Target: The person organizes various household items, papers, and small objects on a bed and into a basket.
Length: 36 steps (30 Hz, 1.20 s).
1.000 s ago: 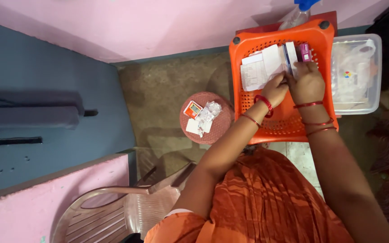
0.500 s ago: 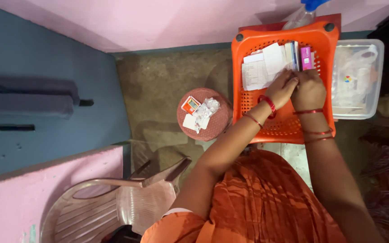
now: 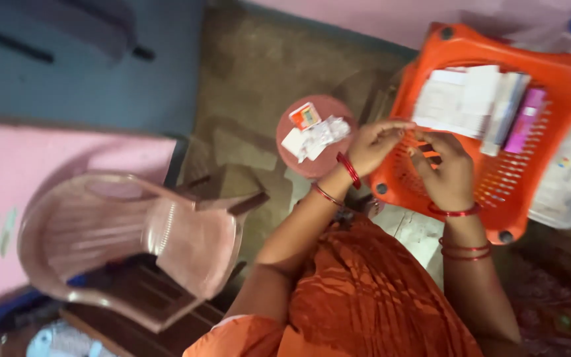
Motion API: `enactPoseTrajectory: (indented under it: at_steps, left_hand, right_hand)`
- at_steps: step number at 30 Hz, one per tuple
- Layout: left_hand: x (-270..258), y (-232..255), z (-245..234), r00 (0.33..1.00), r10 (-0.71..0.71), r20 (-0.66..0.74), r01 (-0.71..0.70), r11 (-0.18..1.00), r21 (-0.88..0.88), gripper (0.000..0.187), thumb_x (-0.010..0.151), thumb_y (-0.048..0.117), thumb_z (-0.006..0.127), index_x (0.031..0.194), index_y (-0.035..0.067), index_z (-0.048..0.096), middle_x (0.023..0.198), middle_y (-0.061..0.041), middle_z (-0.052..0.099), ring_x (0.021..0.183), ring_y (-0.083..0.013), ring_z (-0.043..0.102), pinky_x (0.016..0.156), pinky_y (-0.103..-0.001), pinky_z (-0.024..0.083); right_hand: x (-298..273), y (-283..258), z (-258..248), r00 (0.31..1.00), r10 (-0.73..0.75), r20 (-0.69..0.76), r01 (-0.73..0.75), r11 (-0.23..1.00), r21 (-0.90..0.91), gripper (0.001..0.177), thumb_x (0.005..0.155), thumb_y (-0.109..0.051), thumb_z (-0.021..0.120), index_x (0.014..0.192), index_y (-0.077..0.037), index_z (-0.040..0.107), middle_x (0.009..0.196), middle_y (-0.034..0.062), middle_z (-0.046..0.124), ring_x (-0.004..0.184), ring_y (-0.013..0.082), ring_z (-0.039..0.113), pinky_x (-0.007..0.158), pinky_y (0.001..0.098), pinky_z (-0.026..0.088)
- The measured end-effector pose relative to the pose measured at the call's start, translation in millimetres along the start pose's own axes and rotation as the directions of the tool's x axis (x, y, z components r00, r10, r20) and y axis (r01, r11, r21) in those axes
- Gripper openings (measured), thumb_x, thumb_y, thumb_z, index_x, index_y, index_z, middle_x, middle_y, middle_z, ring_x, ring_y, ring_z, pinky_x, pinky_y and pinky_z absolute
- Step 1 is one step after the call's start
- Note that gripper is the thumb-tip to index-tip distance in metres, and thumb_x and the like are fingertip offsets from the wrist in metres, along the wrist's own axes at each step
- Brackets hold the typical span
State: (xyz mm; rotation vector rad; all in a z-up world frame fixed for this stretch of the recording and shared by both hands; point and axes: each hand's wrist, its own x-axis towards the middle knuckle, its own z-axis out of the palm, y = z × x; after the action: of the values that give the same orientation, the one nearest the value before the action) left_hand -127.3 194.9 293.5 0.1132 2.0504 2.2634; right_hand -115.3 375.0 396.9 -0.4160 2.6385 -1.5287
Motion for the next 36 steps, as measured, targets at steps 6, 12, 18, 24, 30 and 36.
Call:
enactPoseTrajectory:
  at_steps: [6,12,18,24,30,36]
  left_hand:
    - [-25.3,-7.2,-106.6,0.978,-0.1,-0.185,0.095,0.995,-0.036,0.03,0.108,0.008,0.057,0.133,-0.001,0.07,0.119,-0.01,0.074,0.107,-0.0128,0.064,0.097,-0.027,0.052]
    - [-40.1,-55.9,-183.2,0.967,-0.104,-0.233,0.072,0.987,-0.144,0.031,0.106,0.008,0.057,0.134,-0.003,0.064,0.124,-0.007,0.073,0.112,-0.0113,0.066,0.098,-0.026,0.052]
    - [-59.5,-126.4,-248.3,0.96,-0.207,-0.188,0.188,0.976,-0.113,0.032,0.103,0.009,0.059,0.132,-0.003,0.066,0.122,-0.009,0.073,0.108,-0.0121,0.066,0.095,-0.026,0.053]
    - [-80.9,-189.6,-286.3,0.933,-0.311,-0.182,0.31,0.95,-0.031,0.031,0.102,0.016,0.063,0.127,-0.002,0.069,0.115,-0.007,0.074,0.105,-0.0113,0.068,0.093,-0.026,0.054]
    - [-101.4,-223.3,-304.7,0.862,-0.485,-0.15,0.474,0.875,-0.104,0.034,0.101,0.02,0.065,0.127,-0.002,0.069,0.105,-0.002,0.071,0.087,-0.0109,0.062,0.077,-0.027,0.053]
    - [-119.7,-278.3,-314.0,0.861,-0.464,-0.207,0.452,0.886,-0.104,0.032,0.104,0.018,0.063,0.126,-0.004,0.07,0.107,-0.005,0.073,0.096,-0.0107,0.066,0.086,-0.026,0.054]
  right_hand:
    - [0.3,-57.2,40.9,0.995,-0.029,0.091,0.03,1.0,-0.003,0.029,0.099,-0.012,0.075,0.125,-0.002,0.07,0.117,0.0144,0.071,0.096,0.0221,0.073,0.077,0.031,0.057]
    - [4.5,-78.4,117.3,0.991,0.007,0.136,-0.014,0.999,0.053,0.028,0.101,-0.012,0.074,0.125,0.0,0.069,0.113,0.0137,0.071,0.094,0.0218,0.073,0.081,0.0308,0.057]
    - [10.3,-37.7,230.1,0.987,0.123,0.108,-0.125,0.992,0.008,0.028,0.099,-0.016,0.075,0.121,0.002,0.07,0.113,0.0158,0.072,0.094,0.0224,0.073,0.077,0.0322,0.057]
    - [-16.1,101.6,338.9,0.865,0.478,0.151,-0.492,0.867,0.075,0.032,0.097,-0.019,0.075,0.121,0.002,0.071,0.106,0.0152,0.074,0.085,0.021,0.072,0.072,0.0338,0.058]
    - [-47.0,210.4,394.0,0.54,0.788,0.294,-0.834,0.455,0.312,0.027,0.094,-0.013,0.072,0.116,0.003,0.07,0.099,0.0104,0.072,0.08,0.0179,0.071,0.068,0.0305,0.059]
    - [-51.7,319.5,438.6,0.428,0.871,0.24,-0.833,0.277,0.479,0.019,0.096,-0.009,0.072,0.112,0.001,0.068,0.095,0.0072,0.07,0.076,0.0169,0.069,0.062,0.0281,0.057]
